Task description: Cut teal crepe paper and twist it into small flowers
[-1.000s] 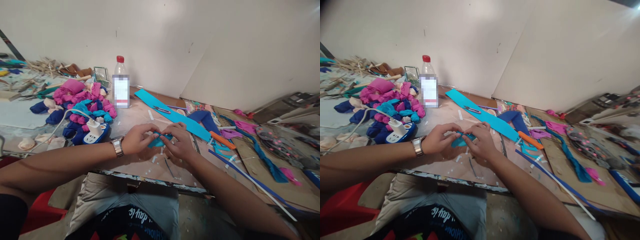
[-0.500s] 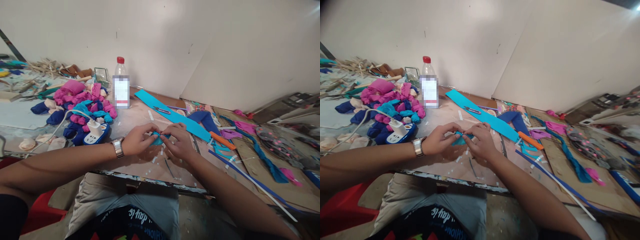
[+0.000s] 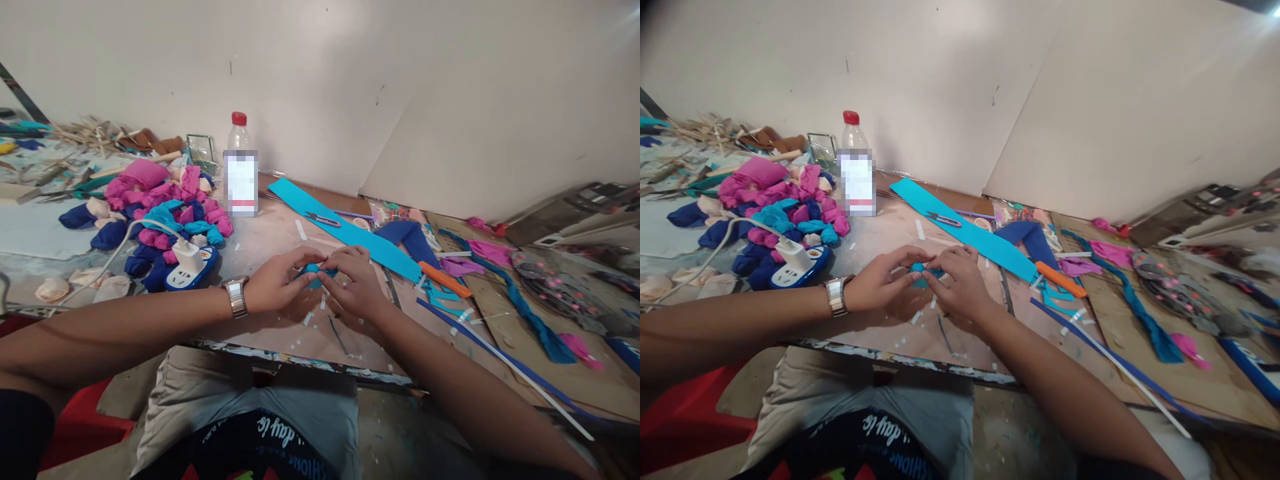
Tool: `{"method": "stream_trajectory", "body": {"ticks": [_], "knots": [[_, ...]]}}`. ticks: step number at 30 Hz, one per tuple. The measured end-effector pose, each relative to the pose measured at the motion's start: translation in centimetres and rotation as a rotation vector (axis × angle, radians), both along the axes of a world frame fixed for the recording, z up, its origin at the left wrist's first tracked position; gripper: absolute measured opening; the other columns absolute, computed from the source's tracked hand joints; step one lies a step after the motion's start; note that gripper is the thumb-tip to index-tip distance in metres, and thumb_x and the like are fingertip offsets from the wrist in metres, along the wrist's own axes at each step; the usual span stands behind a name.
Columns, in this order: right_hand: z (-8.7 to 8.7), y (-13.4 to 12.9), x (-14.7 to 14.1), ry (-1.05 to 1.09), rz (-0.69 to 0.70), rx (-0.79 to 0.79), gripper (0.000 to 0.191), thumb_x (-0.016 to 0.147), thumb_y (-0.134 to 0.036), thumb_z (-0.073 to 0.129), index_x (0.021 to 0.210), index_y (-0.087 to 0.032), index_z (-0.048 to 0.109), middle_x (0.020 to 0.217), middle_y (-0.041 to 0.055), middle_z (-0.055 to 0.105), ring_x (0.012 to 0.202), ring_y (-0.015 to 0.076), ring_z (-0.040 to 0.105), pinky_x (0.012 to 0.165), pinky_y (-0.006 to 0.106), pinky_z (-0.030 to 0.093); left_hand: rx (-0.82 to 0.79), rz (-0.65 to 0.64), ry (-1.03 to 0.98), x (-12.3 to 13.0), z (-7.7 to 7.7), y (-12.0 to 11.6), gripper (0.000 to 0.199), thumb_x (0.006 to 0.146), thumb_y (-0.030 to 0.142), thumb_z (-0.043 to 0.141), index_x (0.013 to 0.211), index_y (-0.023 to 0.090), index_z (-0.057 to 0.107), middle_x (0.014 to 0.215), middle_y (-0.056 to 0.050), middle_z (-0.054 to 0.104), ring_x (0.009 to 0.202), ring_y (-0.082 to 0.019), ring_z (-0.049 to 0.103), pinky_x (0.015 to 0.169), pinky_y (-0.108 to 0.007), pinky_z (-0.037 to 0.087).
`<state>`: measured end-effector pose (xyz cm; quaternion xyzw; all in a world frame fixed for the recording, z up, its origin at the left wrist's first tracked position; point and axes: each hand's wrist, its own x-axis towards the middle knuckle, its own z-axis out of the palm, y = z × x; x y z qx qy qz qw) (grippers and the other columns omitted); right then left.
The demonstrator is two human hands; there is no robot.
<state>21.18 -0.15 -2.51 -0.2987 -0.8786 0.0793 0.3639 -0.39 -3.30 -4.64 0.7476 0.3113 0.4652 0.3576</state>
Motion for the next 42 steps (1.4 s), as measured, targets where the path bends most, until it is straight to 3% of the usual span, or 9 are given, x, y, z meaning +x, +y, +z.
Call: {"method": "stream_trajectory", "body": {"ticks": [5, 12, 17, 20, 24, 28, 42], "knots": [[0.2, -0.1, 0.1, -0.019, 0.017, -0.017, 0.011, 0.098, -0.032, 0.065, 0.092, -0.025, 0.071, 0.095, 0.0020, 0.079, 0.098, 0.0231, 0.069, 0.096, 0.045, 0.035, -0.013, -0.042, -0.062, 0.1, 0.1, -0.1, 0.030, 0.104, 0.031, 0.057, 0.132, 0.022, 0.054, 0.142, -0.014, 0.065, 0.134, -0.025, 0.063, 0.115, -0.045, 0.048], [0.2, 0.0, 0.0, -0.018, 0.022, 0.026, 0.010, 0.099, -0.031, 0.065, 0.093, -0.025, 0.071, 0.104, 0.0023, 0.081, 0.099, 0.0234, 0.069, 0.095, 0.045, 0.034, -0.130, -0.085, -0.116, 0.2, 0.1, -0.3, 0.019, 0.106, 0.033, 0.055, 0.118, 0.023, 0.044, 0.143, -0.016, 0.063, 0.138, -0.025, 0.060, 0.112, -0.044, 0.049], [0.0, 0.0, 0.1, -0.046, -0.007, 0.027, 0.014, 0.100, -0.034, 0.064, 0.092, -0.025, 0.073, 0.102, 0.0026, 0.081, 0.100, 0.0235, 0.069, 0.096, 0.046, 0.032, -0.107, -0.046, -0.044, 0.1, 0.1, -0.1, 0.016, 0.105, 0.035, 0.055, 0.113, 0.023, 0.050, 0.127, -0.013, 0.069, 0.133, -0.025, 0.063, 0.105, -0.042, 0.051], [0.1, 0.0, 0.0, -0.043, -0.007, 0.028, 0.015, 0.101, -0.034, 0.063, 0.092, -0.025, 0.073, 0.094, 0.0023, 0.080, 0.097, 0.0224, 0.068, 0.094, 0.045, 0.033, -0.068, -0.003, -0.024, 0.0, 0.2, 0.1, 0.015, 0.103, 0.033, 0.058, 0.112, 0.022, 0.054, 0.128, -0.012, 0.068, 0.131, -0.025, 0.062, 0.100, -0.039, 0.052], [0.3, -0.2, -0.1, -0.038, 0.001, 0.035, 0.014, 0.100, -0.032, 0.064, 0.091, -0.025, 0.072, 0.090, 0.0015, 0.077, 0.094, 0.0214, 0.068, 0.093, 0.044, 0.033, 0.001, 0.139, 0.015, -0.1, 0.5, 0.2, 0.019, 0.096, 0.033, 0.066, 0.110, 0.020, 0.063, 0.113, -0.008, 0.069, 0.104, -0.021, 0.065, 0.088, -0.035, 0.052], [0.2, -0.2, -0.2, -0.031, -0.010, 0.034, 0.015, 0.100, -0.033, 0.066, 0.089, -0.025, 0.071, 0.088, 0.0010, 0.077, 0.093, 0.0217, 0.067, 0.094, 0.044, 0.032, -0.007, 0.183, 0.050, -0.2, 0.6, 0.2, 0.020, 0.094, 0.033, 0.069, 0.109, 0.019, 0.069, 0.100, -0.004, 0.073, 0.085, -0.016, 0.062, 0.080, -0.032, 0.050], [0.5, -0.2, 0.0, -0.075, -0.012, -0.003, 0.019, 0.101, -0.036, 0.062, 0.088, -0.025, 0.070, 0.088, 0.0012, 0.076, 0.094, 0.0222, 0.066, 0.096, 0.044, 0.031, -0.201, 0.078, -0.102, -0.2, 0.6, 0.7, 0.029, 0.095, 0.040, 0.069, 0.112, 0.017, 0.070, 0.110, -0.008, 0.076, 0.093, -0.018, 0.069, 0.080, -0.031, 0.053]]}}
